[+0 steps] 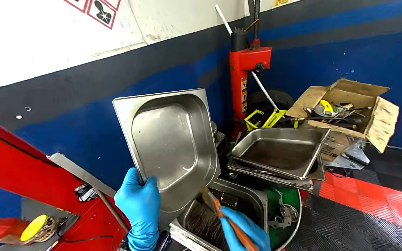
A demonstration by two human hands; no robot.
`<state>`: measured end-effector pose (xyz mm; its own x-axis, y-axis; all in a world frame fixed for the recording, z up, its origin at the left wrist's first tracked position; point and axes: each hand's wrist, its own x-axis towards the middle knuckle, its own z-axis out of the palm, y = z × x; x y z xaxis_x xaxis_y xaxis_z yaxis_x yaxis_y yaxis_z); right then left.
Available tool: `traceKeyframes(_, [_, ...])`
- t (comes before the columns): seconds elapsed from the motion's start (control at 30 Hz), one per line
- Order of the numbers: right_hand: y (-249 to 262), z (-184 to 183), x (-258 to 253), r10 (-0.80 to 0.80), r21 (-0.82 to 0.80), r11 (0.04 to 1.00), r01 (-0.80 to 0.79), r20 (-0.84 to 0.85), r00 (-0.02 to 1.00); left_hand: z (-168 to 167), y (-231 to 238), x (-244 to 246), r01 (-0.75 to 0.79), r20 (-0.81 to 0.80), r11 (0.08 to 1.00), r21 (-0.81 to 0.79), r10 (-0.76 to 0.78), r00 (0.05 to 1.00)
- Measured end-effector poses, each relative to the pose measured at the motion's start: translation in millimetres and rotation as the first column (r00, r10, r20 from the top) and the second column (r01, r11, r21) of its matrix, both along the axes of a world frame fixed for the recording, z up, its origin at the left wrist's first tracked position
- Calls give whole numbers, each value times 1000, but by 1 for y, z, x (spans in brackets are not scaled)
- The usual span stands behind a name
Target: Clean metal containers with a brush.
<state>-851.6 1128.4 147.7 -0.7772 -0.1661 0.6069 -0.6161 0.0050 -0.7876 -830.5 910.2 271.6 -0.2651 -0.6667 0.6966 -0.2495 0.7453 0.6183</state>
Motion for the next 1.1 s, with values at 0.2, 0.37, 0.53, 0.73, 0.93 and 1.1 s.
traceKeyframes(0.2, [-8,-49,-65,-174,98,981,170,43,984,-7,10,1,6,108,992,-126,8,994])
traceKeyframes(0.37, [12,9,-100,-132,196,976,95,183,974,-17,-5,6,29,159,979,-199,3,987])
traceKeyframes(0.53, [-21,70,-128,523,-212,852,-479,306,795,-21,-13,6,271,71,957,-104,-264,962])
traceKeyframes(0.73, [-92,69,-117,786,-513,594,-619,206,584,-20,-5,-4,511,-135,854,99,-497,857])
traceKeyframes(0.93, [-78,52,-109,724,-144,631,-762,462,512,-16,-8,-19,482,-95,871,-94,-490,866])
traceKeyframes(1.1, [-5,68,-137,465,249,737,-629,488,738,-17,-18,-17,352,2,912,-208,-360,933])
